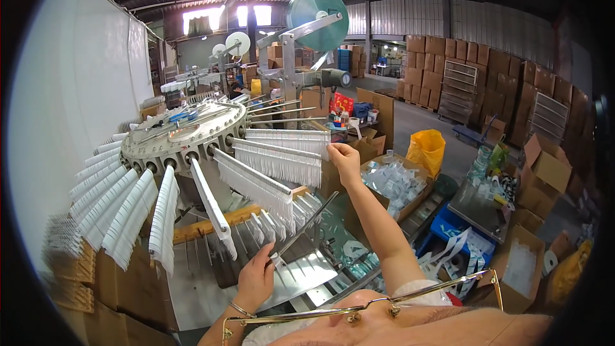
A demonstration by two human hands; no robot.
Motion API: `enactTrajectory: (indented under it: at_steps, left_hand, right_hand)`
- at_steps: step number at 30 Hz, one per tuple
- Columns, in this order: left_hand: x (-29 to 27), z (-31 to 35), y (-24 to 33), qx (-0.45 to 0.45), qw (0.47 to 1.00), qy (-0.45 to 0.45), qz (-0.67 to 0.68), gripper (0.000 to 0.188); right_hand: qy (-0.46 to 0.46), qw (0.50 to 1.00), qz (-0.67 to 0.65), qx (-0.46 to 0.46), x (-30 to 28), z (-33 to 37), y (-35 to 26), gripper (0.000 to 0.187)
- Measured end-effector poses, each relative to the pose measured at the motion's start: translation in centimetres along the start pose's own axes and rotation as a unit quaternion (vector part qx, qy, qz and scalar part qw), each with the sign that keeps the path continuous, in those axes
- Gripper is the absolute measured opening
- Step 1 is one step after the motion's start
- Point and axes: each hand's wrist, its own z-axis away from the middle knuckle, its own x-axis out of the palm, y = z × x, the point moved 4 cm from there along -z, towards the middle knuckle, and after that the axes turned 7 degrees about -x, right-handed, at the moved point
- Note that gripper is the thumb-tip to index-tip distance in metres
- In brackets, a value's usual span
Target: The recorder is loading plastic tubes into a large rotary machine for processing or packaging.
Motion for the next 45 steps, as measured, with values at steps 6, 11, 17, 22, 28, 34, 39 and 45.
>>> enactTrajectory:
  at_steps: [6, 11, 17, 22, 28, 34, 39, 45]
  left_hand:
    - [0.2, 0.2, -0.1, 0.0, 1.0, -0.011, 0.004, 0.043]
    - [-0.5, 0.2, 0.3, 0.01, 1.0, 0.015, 0.025, 0.046]
    - [-0.7, -0.1, 0.2, 0.0, 1.0, -0.003, 0.0, 0.044]
    - [-1.0, -0.6, 1.2, 0.104, 0.994, -0.023, -0.036, 0.047]
    - [-1.8, -1.3, 2.5, 0.267, 0.962, -0.017, -0.056, 0.037]
    - [-0.7, 1.3, -3.3, 0.244, 0.962, -0.112, 0.053, 0.022]
    - [1.6, -3.4, -15.0, -0.265, 0.897, -0.015, 0.352, 0.013]
    - [5.6, -7.5, -19.4, -0.342, 0.736, -0.005, 0.585, 0.006]
  right_hand:
    - [0.006, 1.0, -0.002, 0.004, -0.5, 0.1, 0.3, 0.016]
    - [0.017, 1.0, -0.006, 0.025, -2.8, 3.9, -1.2, 0.011]
    - [-0.141, 0.983, -0.09, 0.07, -1.2, 13.6, -4.3, 0.008]
    - [-0.329, 0.935, 0.107, 0.074, -0.9, 18.7, -7.1, 0.016]
    - [-0.169, 0.967, -0.112, 0.155, -5.9, 23.1, -10.1, 0.036]
    - [-0.087, 0.995, 0.05, 0.0, -4.6, 29.3, -14.8, 0.021]
    - [-0.137, 0.947, 0.272, -0.103, 0.1, 31.3, -18.5, 0.02]
    - [-0.176, 0.905, 0.369, -0.117, 5.1, 29.5, -20.2, 0.019]
